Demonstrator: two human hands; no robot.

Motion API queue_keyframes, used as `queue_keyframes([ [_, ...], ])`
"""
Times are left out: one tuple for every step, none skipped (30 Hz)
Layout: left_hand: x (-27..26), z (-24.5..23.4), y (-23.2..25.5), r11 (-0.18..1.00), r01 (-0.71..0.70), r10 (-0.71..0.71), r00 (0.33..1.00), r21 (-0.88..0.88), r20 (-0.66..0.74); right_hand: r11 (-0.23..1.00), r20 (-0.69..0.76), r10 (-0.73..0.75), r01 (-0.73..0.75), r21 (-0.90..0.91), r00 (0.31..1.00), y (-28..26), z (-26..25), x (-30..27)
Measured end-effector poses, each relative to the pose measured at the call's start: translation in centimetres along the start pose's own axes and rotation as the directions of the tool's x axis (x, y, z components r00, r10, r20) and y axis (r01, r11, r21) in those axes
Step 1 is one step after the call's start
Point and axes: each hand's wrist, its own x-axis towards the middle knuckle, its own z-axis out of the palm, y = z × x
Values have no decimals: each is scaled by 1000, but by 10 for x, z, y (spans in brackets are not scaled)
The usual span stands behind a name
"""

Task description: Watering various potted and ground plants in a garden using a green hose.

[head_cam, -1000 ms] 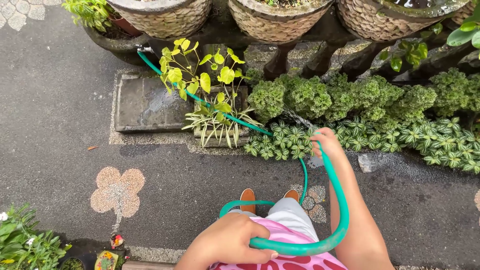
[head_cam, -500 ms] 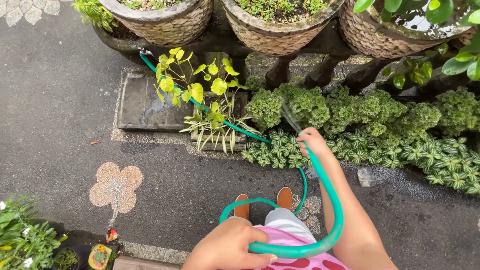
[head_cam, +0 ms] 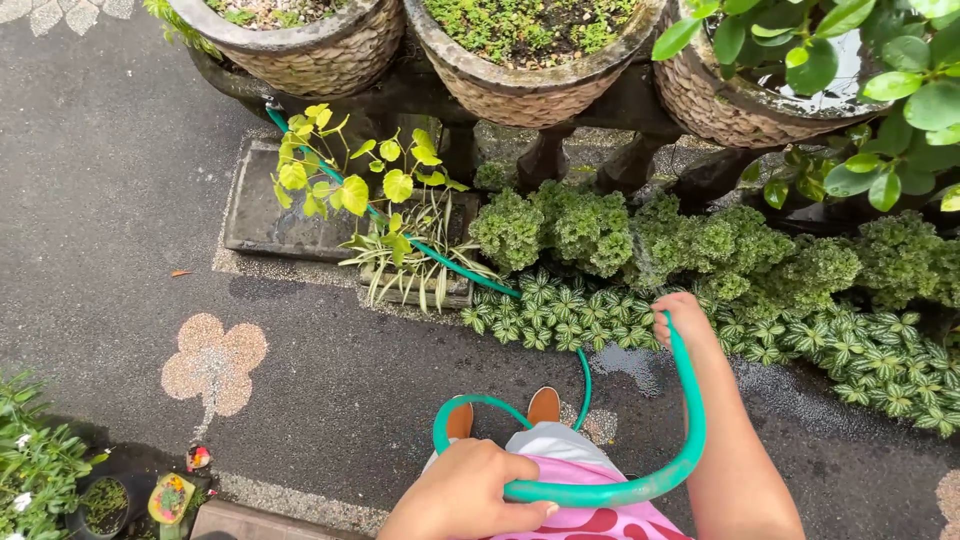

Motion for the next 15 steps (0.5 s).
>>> queue_keyframes([
  [2, 3, 1, 1000, 3, -3, 1000, 2, -1, 1000, 3, -1, 1, 2, 1000, -1, 11, 5],
  [3, 6, 2, 1000, -4, 4, 999, 6, -40, 998, 71, -33, 36, -42, 997, -2, 23, 10],
  [3, 10, 3, 1000, -7, 8, 997, 10, -77, 994, 142, -58, 70, -81, 988, -1, 36, 15],
  [2, 10, 4, 1000, 0, 1, 997, 10, -77, 995, 148, -55, 67, -79, 987, -9, 51, 15],
  [0, 11, 5, 999, -27, 24, 990, -25, -139, 980, 229, -115, 148, -133, 967, -18, 67, 16],
  [-2, 12, 5, 997, -57, 44, 979, -58, -201, 956, 312, -168, 231, -179, 935, -26, 83, 17],
  [-2, 17, 2, 997, -47, 34, 978, -59, -205, 957, 323, -166, 232, -177, 932, -36, 90, 19],
  [-4, 22, -1, 998, -38, 22, 970, -59, -243, 948, 310, -172, 243, -207, 935, -46, 99, 20],
  [-4, 28, -5, 998, -28, 9, 958, -62, -285, 936, 302, -179, 256, -240, 936, -56, 108, 22],
  [-6, 30, -4, 998, -15, -4, 956, -65, -293, 936, 317, -177, 259, -239, 932, -65, 108, 24],
  [-9, 33, -4, 996, 36, -58, 955, -78, -292, 971, 254, -114, 161, -175, 960, -75, 108, 25],
  [-11, 36, -4, 992, 88, -111, 951, -91, -290, 992, 195, -42, 63, -105, 980, -84, 109, 26],
  [-12, 37, -2, 991, 94, -119, 948, -97, -295, 992, 205, -40, 64, -110, 978, -85, 111, 26],
  [-13, 39, -1, 986, 129, -155, 949, -109, -274, 984, 218, -49, 84, -156, 975, -86, 113, 27],
  [-13, 41, 2, 980, 159, -185, 949, -121, -254, 973, 227, -59, 107, -203, 972, -88, 113, 27],
])
